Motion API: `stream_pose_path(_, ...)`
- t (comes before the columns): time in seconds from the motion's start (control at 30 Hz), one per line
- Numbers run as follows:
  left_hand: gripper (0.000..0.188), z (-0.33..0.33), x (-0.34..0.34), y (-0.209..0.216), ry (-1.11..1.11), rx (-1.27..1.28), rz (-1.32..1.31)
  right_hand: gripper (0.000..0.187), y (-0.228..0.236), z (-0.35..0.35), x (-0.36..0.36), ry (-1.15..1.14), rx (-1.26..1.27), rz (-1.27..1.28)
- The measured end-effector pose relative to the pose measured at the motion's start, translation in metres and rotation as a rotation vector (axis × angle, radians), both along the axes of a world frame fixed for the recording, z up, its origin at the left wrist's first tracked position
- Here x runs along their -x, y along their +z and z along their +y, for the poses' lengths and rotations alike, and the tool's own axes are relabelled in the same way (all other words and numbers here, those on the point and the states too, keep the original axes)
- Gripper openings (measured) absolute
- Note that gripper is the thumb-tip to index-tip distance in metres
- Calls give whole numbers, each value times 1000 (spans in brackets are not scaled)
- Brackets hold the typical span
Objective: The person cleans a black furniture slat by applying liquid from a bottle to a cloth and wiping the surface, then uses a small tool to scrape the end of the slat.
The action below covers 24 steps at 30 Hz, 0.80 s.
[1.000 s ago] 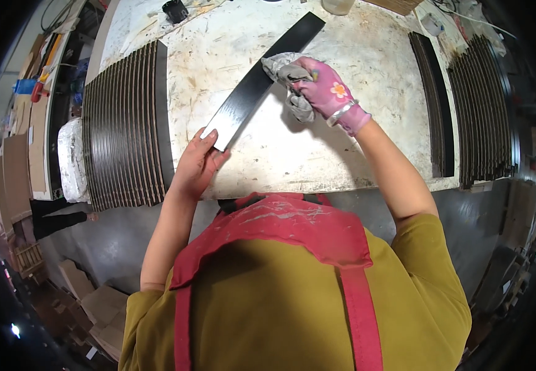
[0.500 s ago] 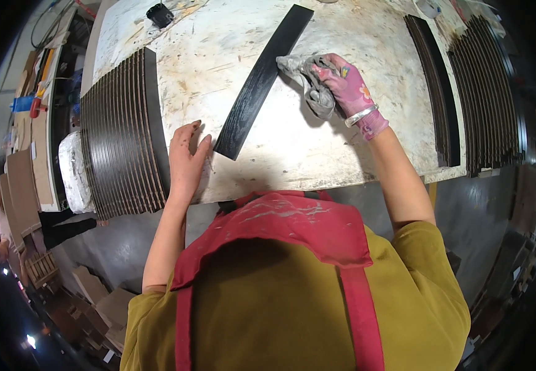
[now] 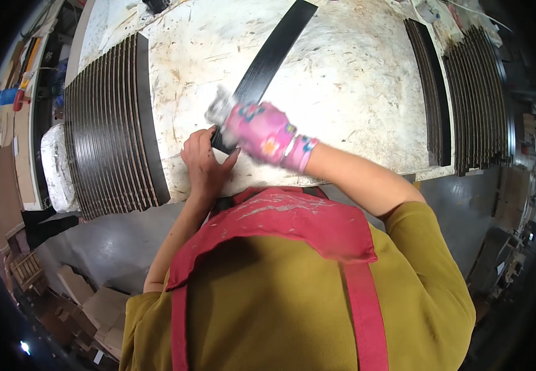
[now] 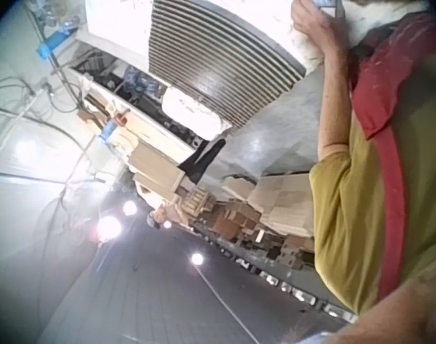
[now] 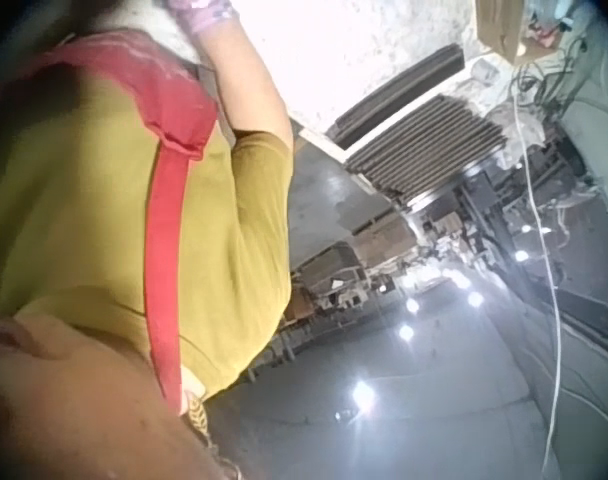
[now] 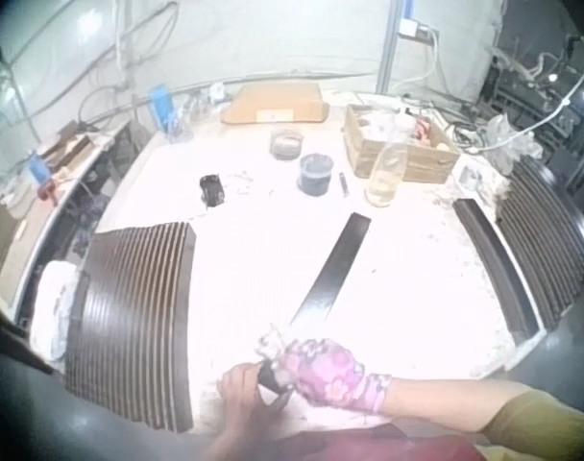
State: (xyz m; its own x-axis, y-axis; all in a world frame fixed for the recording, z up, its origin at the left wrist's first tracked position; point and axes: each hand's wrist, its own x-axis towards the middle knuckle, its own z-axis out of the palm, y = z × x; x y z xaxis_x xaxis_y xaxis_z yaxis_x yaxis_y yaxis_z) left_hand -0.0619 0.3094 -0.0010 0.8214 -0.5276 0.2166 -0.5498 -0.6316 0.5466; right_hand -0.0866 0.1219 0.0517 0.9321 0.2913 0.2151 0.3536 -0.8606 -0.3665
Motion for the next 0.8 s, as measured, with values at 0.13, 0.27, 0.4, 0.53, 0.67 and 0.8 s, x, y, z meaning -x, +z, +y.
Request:
stream_pose_path(0.13, 64, 4, 1, 0, 40, 40, 23, 13, 1, -45, -37, -180, 50, 21)
stream_pose_path(0.27, 62, 4, -1, -2, 44, 37, 47, 19, 2, 11, -7, 89, 123, 152)
stream_pose_path(0.4, 61, 8, -2, 2, 17, 35, 95, 27, 5, -49, -45, -69, 51, 130)
stream_pose_path(0.53, 60, 9, -7, 4, -18, 55, 120, 25, -2, -56, -50, 27, 197, 81)
stream_pose_path(0.67, 59, 26, -3, -9, -23, 44, 58, 18, -9, -4, -27, 155, 91, 132)
stream_pose_path(0.8, 61, 35, -3, -4, -31, 4, 71, 22, -1, -129, -90, -350, 84, 70)
